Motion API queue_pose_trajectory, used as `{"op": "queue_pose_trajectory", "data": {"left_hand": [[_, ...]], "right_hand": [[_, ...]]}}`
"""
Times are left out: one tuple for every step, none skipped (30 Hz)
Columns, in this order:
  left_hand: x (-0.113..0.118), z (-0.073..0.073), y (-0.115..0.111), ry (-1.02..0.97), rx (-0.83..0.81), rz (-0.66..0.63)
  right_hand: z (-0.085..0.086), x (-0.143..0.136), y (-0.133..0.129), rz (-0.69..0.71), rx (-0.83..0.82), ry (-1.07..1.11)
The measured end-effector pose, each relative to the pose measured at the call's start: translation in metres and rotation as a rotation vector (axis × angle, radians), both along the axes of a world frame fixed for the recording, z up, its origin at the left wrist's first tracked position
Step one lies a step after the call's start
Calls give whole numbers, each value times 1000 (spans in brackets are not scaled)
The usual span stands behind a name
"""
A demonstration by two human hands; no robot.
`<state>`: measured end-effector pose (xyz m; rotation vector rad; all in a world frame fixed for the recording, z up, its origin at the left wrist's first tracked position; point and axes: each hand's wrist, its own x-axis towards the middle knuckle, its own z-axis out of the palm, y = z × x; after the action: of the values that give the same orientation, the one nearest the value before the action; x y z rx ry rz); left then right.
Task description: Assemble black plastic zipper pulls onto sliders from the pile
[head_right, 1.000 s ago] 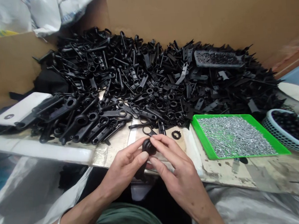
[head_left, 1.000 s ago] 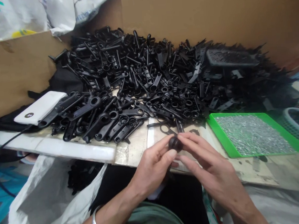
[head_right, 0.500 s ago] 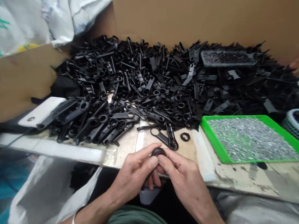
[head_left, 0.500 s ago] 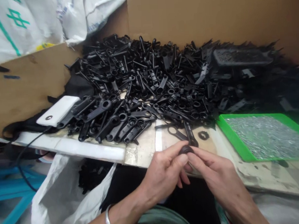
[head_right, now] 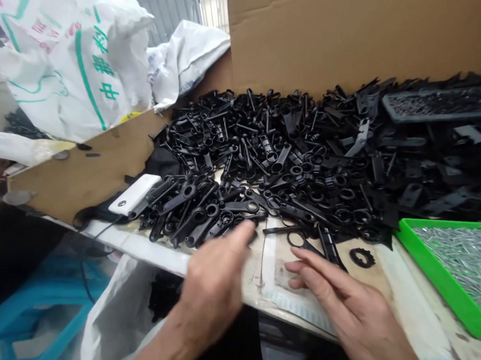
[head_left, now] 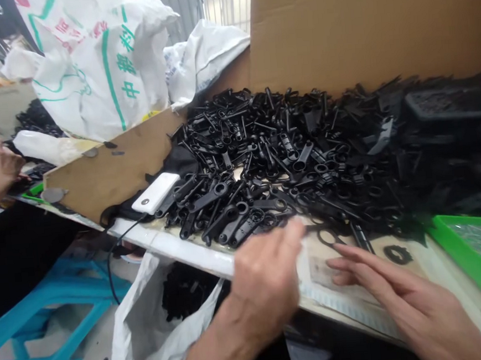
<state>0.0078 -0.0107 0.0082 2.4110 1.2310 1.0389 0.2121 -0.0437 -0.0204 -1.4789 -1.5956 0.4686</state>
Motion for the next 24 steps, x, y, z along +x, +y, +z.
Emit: {"op": "queue_pose_trajectory", "data": {"left_hand": [[-11,5,9,3,90,109],[-22,9,19,-1,146,220],[-33,14,31,14,156,342],[-44,18,43,50,147,449],[-53,21,55,90,132,532],[-62,23,66,152,105,585],[-68,24,77,230,68,610],[-73,24,86,311,28,618],[-77,25,93,382,-11,619],[-79,25,97,438,-43,619],[-80,26,100,475,-65,624],[-80,28,100,492,-77,631],[-79,31,99,499,-85,635],[-79,34,97,499,-91,644],[-78,37,95,496,-105,655],[-78,39,92,487,-123,669],[-77,41,90,469,-142,692],[-78,43,89,441,-161,724],[-78,43,88,403,-170,754],[-78,43,88,358,-166,771],[-79,43,89,314,-150,778],[-78,42,90,277,-129,777],[-78,42,90,253,-109,765],[-77,42,91,240,-90,753]], "right_hand": [[0,6,-1,-33,-8,-4],[0,14,-3,-75,-21,-14],[0,23,-4,-123,-34,-30],[-1,32,-6,-177,-40,-53],[0,42,-8,-241,-37,-84],[0,51,-9,-304,-37,-122],[1,60,-10,-362,-37,-166],[2,69,-11,-410,-47,-210],[3,77,-11,-445,-70,-248],[5,84,-11,-468,-104,-270],[6,91,-10,-482,-141,-282],[7,97,-9,-487,-180,-289],[8,101,-8,-492,-208,-294],[7,104,-6,-488,-221,-306],[7,106,-4,-476,-209,-326],[6,106,-1,-454,-173,-357],[5,104,2,-419,-124,-393],[5,100,6,-373,-71,-430],[5,95,11,-320,-21,-467],[6,88,16,-268,15,-504],[7,80,22,-224,37,-540],[8,72,29,-187,43,-580],[10,64,36,-163,40,-624],[12,56,43,-149,30,-670]]}}
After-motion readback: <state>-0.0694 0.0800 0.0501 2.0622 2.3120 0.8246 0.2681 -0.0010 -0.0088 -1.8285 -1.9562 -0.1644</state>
